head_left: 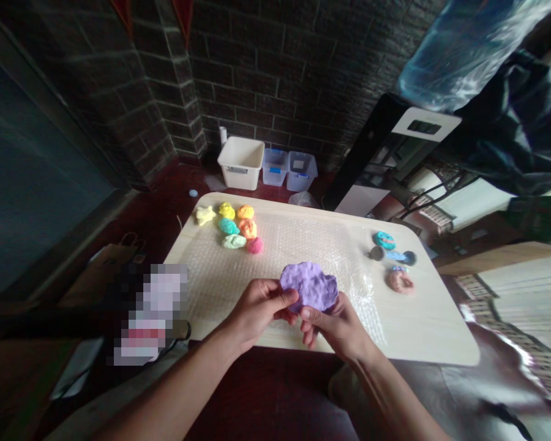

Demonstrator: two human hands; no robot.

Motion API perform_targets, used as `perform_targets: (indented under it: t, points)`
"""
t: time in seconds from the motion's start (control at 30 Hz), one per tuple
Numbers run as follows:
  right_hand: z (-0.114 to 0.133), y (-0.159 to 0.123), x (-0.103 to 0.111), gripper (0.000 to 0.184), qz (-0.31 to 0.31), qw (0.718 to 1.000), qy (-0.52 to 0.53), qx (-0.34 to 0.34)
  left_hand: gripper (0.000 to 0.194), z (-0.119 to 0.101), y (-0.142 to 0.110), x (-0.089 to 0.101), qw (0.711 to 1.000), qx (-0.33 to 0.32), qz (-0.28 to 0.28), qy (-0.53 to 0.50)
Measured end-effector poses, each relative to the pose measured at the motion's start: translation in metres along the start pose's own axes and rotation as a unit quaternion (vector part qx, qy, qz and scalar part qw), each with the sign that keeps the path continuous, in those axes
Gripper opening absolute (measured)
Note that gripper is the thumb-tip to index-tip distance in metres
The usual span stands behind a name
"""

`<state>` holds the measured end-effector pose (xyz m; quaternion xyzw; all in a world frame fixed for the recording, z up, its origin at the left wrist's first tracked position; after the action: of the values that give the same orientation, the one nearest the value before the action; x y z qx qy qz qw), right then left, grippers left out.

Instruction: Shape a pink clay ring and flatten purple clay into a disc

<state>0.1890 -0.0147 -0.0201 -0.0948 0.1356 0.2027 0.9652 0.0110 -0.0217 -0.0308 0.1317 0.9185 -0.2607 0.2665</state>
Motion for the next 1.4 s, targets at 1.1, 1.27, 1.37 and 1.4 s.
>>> perform_targets:
  t: [1.1, 1.27, 1.37, 1.4]
  points:
    - [-0.006, 0.001, 0.012, 0.035, -0.037, 0.991, -0.100, 0.080, 0.045, 0.008, 0.008, 0.006, 0.992, -0.026, -0.052, 0.113]
    - [-0.001, -0.001, 0.008, 0.035, -0.034, 0.993, -0.097, 0.063, 0.038, 0.011, 0.007, 0.007, 0.987, -0.032, -0.053, 0.151]
    - [0.000, 0.000, 0.007, 0.036, -0.041, 0.994, -0.085, 0.054, 0.032, 0.009, 0.006, 0.006, 0.987, -0.025, -0.051, 0.152]
    - [0.000, 0.000, 0.007, 0.037, -0.037, 0.994, -0.087, 0.050, 0.030, 0.009, 0.006, 0.006, 0.986, -0.029, -0.052, 0.158]
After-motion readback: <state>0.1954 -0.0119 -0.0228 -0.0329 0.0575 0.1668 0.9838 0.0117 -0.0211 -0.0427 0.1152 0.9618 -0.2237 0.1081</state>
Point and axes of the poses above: each hand's wrist, its own y-axis towards the middle knuckle, its own x-axis out of the back of the hand, z = x × y, the point moved 1 cm from there along y, towards the middle knuckle, and after that the axes turned 11 degrees about x, right-handed, at the moved point
